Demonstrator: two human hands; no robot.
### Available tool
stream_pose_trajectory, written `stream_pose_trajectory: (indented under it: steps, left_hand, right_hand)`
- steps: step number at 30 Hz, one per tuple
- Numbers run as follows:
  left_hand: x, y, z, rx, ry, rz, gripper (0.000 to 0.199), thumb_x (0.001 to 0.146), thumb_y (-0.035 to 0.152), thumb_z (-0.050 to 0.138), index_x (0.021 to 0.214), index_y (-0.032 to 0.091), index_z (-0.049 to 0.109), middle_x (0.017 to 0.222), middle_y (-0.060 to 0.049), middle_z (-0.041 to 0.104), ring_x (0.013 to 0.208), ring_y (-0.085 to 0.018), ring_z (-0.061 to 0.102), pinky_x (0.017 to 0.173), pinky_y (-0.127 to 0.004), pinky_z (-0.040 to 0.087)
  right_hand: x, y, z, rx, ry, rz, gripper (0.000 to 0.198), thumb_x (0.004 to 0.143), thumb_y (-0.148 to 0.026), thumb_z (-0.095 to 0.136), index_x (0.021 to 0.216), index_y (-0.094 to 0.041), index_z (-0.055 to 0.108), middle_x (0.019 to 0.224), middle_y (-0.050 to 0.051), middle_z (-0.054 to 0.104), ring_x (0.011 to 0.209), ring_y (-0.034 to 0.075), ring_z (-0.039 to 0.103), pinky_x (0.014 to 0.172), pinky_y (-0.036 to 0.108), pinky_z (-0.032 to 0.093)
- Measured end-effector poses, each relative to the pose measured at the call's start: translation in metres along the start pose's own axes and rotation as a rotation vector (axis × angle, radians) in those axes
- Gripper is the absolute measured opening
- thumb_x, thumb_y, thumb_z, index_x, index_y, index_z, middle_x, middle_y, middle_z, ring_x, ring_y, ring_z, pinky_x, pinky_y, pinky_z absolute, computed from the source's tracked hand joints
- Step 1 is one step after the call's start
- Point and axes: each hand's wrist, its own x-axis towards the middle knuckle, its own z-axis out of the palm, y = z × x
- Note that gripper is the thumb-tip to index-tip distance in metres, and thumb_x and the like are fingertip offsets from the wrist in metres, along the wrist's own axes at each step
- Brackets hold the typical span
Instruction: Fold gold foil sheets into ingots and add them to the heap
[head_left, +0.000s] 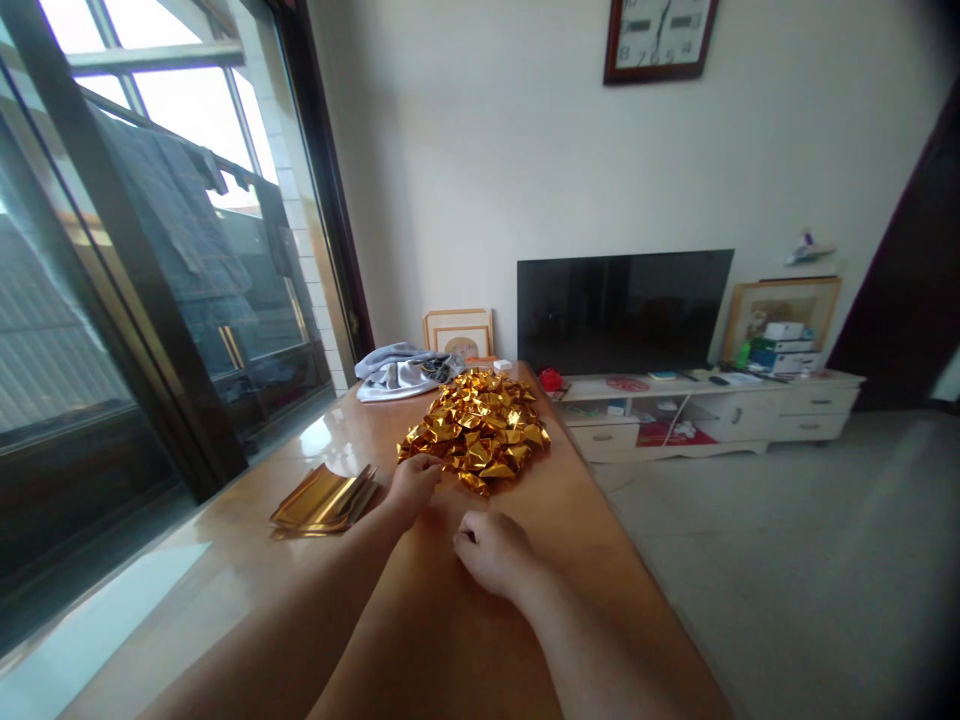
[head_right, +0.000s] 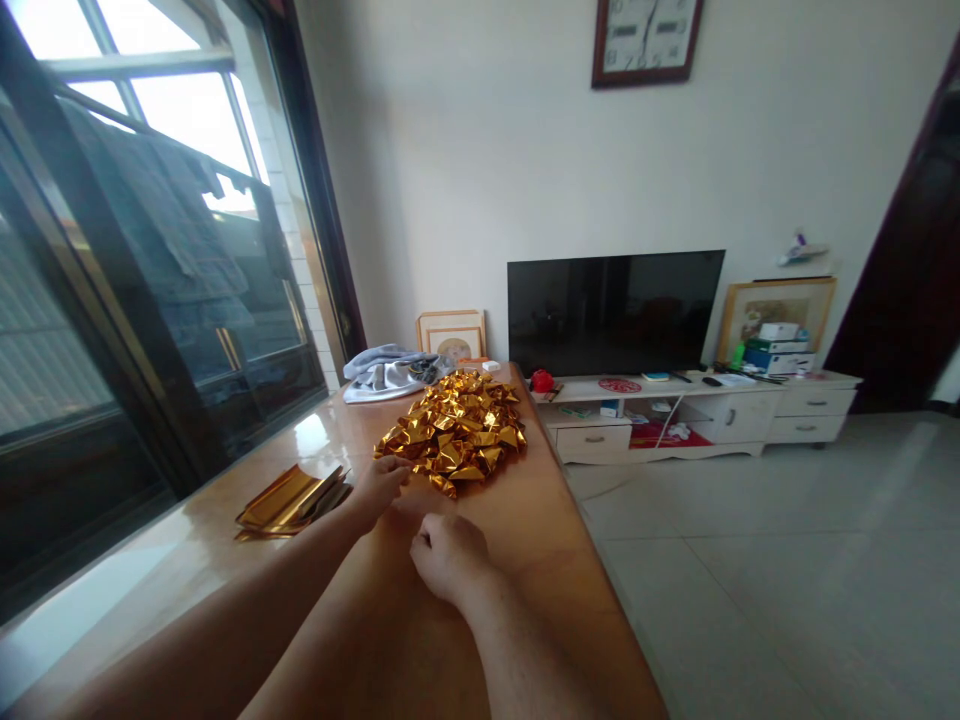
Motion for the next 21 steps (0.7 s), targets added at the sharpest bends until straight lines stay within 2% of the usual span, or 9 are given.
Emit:
stream_pose_trajectory:
  steps: [5, 9, 12, 15, 18, 21]
  left_hand:
    - [-0.009, 0.001, 0.006, 0.017, -0.012, 0.026, 0.01, 0.067, 0.018, 0.068, 0.077, 0.017, 0.067, 0.062, 0.0, 0.061, 0.056, -0.014, 0.051, 0.054, -0.023, 0.035]
    - [-0.009, 0.004, 0.018, 0.058, -0.027, 0.085, 0.007, 0.069, 0.017, 0.067, 0.076, 0.018, 0.069, 0.067, -0.002, 0.064, 0.063, -0.016, 0.055, 0.058, -0.024, 0.036]
    - [-0.006, 0.005, 0.025, 0.093, -0.033, 0.129, 0.003, 0.069, 0.017, 0.068, 0.072, 0.019, 0.069, 0.069, -0.002, 0.065, 0.068, -0.017, 0.056, 0.062, -0.024, 0.037]
    - [-0.004, 0.004, 0.029, 0.112, -0.023, 0.156, 0.004, 0.071, 0.017, 0.067, 0.073, 0.019, 0.07, 0.072, -0.002, 0.067, 0.07, -0.018, 0.057, 0.064, -0.025, 0.038]
    - [-0.001, 0.001, 0.028, 0.127, 0.016, 0.166, 0.009, 0.073, 0.017, 0.066, 0.079, 0.019, 0.072, 0.077, -0.003, 0.069, 0.073, -0.019, 0.059, 0.067, -0.025, 0.039]
    - [0.0, -0.002, 0.025, 0.139, 0.073, 0.17, 0.012, 0.074, 0.017, 0.066, 0.083, 0.02, 0.073, 0.081, -0.005, 0.07, 0.077, -0.02, 0.06, 0.07, -0.026, 0.04]
  right_hand:
    - [0.002, 0.003, 0.0, 0.098, 0.012, 0.012, 0.017, 0.085, -0.026, 0.055, 0.071, -0.019, 0.061, 0.068, 0.0, 0.063, 0.062, 0.012, 0.05, 0.055, 0.025, 0.023]
    - [0.008, 0.004, 0.001, 0.328, 0.114, 0.07, 0.019, 0.083, -0.025, 0.053, 0.066, -0.019, 0.056, 0.064, -0.001, 0.061, 0.061, 0.012, 0.05, 0.054, 0.023, 0.028]
    - [0.012, 0.004, -0.003, 0.64, 0.194, 0.191, 0.018, 0.08, -0.027, 0.054, 0.065, -0.019, 0.055, 0.057, -0.002, 0.058, 0.055, 0.011, 0.049, 0.052, 0.022, 0.031]
    - [0.017, 0.007, -0.013, 1.022, 0.327, 0.398, 0.016, 0.076, -0.031, 0.061, 0.066, -0.019, 0.055, 0.049, -0.005, 0.05, 0.045, 0.009, 0.04, 0.045, 0.022, 0.027]
    - [0.022, 0.016, -0.022, 1.133, 0.436, 0.507, 0.019, 0.078, -0.037, 0.058, 0.073, -0.019, 0.056, 0.045, -0.008, 0.043, 0.038, 0.008, 0.032, 0.04, 0.022, 0.021]
    - [0.025, 0.024, -0.027, 1.196, 0.504, 0.554, 0.021, 0.079, -0.039, 0.057, 0.076, -0.019, 0.057, 0.046, -0.008, 0.041, 0.038, 0.007, 0.03, 0.038, 0.021, 0.021]
